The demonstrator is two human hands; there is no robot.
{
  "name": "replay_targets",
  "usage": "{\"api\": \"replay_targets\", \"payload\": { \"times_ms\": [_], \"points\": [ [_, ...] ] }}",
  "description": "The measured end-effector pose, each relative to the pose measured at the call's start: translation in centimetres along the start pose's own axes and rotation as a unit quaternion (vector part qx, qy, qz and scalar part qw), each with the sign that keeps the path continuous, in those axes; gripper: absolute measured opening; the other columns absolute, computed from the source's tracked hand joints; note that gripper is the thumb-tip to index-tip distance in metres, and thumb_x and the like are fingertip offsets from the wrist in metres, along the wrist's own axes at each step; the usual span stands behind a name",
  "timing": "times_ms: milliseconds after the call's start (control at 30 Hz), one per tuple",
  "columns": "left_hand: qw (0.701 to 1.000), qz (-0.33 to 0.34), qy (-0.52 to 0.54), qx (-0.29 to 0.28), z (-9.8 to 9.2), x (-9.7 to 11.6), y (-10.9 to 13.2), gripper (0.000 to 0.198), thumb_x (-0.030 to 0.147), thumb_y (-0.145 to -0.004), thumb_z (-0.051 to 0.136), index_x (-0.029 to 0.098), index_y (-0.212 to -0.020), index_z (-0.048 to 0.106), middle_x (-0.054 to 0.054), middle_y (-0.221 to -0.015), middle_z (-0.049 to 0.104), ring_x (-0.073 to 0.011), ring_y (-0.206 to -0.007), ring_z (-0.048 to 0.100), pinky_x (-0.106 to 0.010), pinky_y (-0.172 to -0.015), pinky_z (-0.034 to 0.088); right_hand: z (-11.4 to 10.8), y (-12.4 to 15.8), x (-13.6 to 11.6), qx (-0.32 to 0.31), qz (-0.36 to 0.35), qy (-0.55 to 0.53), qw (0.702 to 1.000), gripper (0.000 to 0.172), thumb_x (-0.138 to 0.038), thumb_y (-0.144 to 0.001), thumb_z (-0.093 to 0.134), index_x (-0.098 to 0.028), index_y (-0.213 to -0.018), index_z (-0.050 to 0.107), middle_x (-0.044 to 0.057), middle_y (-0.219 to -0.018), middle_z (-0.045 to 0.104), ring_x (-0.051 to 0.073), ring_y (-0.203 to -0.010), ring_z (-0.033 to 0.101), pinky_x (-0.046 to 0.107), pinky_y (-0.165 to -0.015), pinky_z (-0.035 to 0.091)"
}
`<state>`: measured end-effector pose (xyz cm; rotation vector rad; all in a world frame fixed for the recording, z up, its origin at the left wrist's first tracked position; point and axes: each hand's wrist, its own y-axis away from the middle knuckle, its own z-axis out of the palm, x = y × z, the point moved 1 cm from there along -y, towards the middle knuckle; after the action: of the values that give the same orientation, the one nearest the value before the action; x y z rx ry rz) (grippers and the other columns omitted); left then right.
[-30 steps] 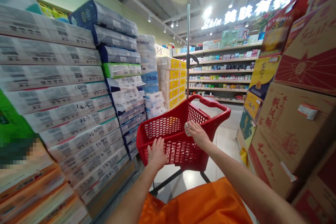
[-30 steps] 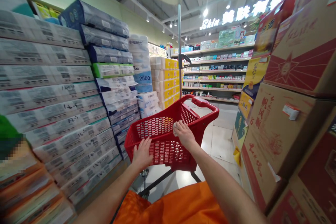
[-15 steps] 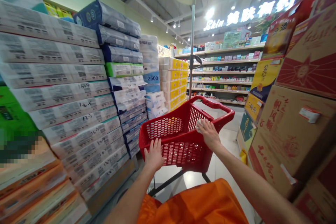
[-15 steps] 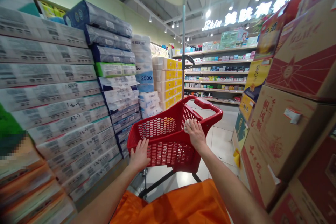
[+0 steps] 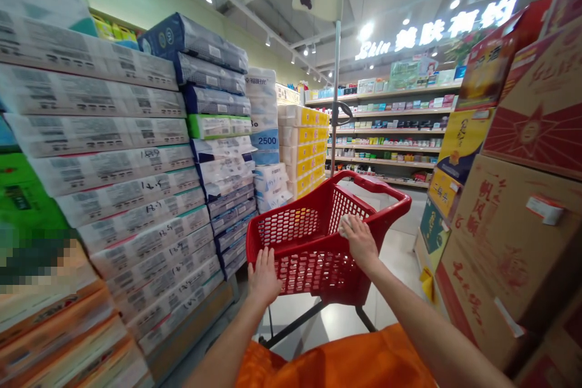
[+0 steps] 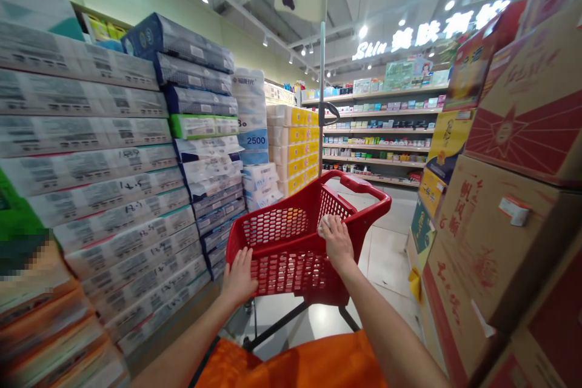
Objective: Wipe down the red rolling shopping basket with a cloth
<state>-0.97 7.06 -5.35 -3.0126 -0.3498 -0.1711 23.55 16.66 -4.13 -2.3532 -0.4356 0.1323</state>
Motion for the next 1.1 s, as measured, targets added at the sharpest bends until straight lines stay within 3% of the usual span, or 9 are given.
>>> {"api": "replay_targets", "payload": {
  "times_ms": [167,267,433,567,633,800,1000,1100],
  "points": [
    [0.999,0.02,-0.028,-0.028,-0.2,0.3,-0.1,0.082,0.023,-0.064,0.046,0.01,-0.138,0.014,-0.009,-0.147,0.01,-0.0217,-0.134,0.009,-0.046,-0.107,0.015,0.3,0.6,-3.1,-0.077,-0.064,-0.028,0.995,0.051,-0.003,-0.078,0.039,-0.018,-0.126,0.047,0.01,-0.137,0.036,0.025,-0.128,0.028,0.04,-0.103,0.026],
    [0.999,0.037,-0.017,-0.033,0.0,0.4,0.2,0.083,0.026,-0.065,0.047,0.01,-0.138,0.011,-0.007,-0.147,0.008,-0.0206,-0.134,0.007,-0.044,-0.107,0.015,0.1,0.7,-3.5,-0.099,-0.076,-0.027,0.992,0.051,-0.004,-0.079,0.038,-0.019,-0.127,0.045,0.009,-0.138,0.034,0.024,-0.128,0.027,0.04,-0.103,0.025],
    [0.998,0.048,-0.004,-0.029,0.4,1.0,0.8,0.084,0.029,-0.064,0.047,0.011,-0.138,0.011,-0.006,-0.147,0.007,-0.0209,-0.135,0.006,-0.045,-0.107,0.014,-0.8,0.4,-2.7,-0.104,0.002,0.007,0.995,0.048,-0.005,-0.08,0.036,-0.014,-0.126,0.047,0.013,-0.138,0.034,0.026,-0.129,0.025,0.042,-0.103,0.022],
    [0.997,0.066,-0.002,-0.029,0.1,1.5,1.3,0.08,0.027,-0.066,0.044,0.01,-0.138,0.013,-0.007,-0.147,0.01,-0.0206,-0.134,0.009,-0.043,-0.107,0.015,-0.3,1.3,-5.6,-0.114,-0.09,-0.033,0.989,0.053,-0.003,-0.079,0.036,-0.019,-0.128,0.043,0.009,-0.139,0.032,0.022,-0.129,0.025,0.04,-0.104,0.023],
    [0.997,0.071,0.002,-0.027,0.0,1.3,1.5,0.078,0.025,-0.067,0.044,0.009,-0.138,0.016,-0.007,-0.147,0.013,-0.0197,-0.134,0.011,-0.039,-0.107,0.017,-0.2,1.4,-5.6,-0.121,-0.099,-0.033,0.987,0.053,-0.003,-0.078,0.036,-0.019,-0.128,0.044,0.008,-0.139,0.034,0.022,-0.129,0.027,0.04,-0.103,0.024],
    [0.998,0.07,-0.007,0.0,0.3,0.9,1.7,0.073,0.021,-0.069,0.043,0.008,-0.137,0.018,-0.009,-0.146,0.015,-0.0194,-0.134,0.012,-0.035,-0.108,0.017,-0.7,0.7,-2.8,-0.116,0.008,0.013,0.993,0.051,-0.002,-0.078,0.035,-0.014,-0.126,0.046,0.012,-0.139,0.033,0.026,-0.13,0.024,0.042,-0.103,0.025],
    [0.995,0.103,-0.012,-0.007,0.4,1.0,2.0,0.075,0.023,-0.068,0.043,0.009,-0.137,0.017,-0.007,-0.146,0.015,-0.0195,-0.134,0.011,-0.039,-0.109,0.012,0.4,1.7,-6.8,-0.121,-0.098,-0.041,0.987,0.055,-0.002,-0.077,0.037,-0.018,-0.129,0.043,0.009,-0.139,0.032,0.023,-0.129,0.025,0.039,-0.104,0.023],
    [0.997,0.078,0.0,-0.013,0.4,0.6,1.9,0.075,0.021,-0.068,0.041,0.008,-0.137,0.018,-0.007,-0.146,0.015,-0.0189,-0.134,0.012,-0.038,-0.109,0.013,0.4,1.5,-6.1,-0.13,-0.069,-0.043,0.988,0.053,-0.002,-0.078,0.036,-0.017,-0.129,0.043,0.009,-0.14,0.031,0.023,-0.13,0.024,0.039,-0.104,0.022]
  ]
}}
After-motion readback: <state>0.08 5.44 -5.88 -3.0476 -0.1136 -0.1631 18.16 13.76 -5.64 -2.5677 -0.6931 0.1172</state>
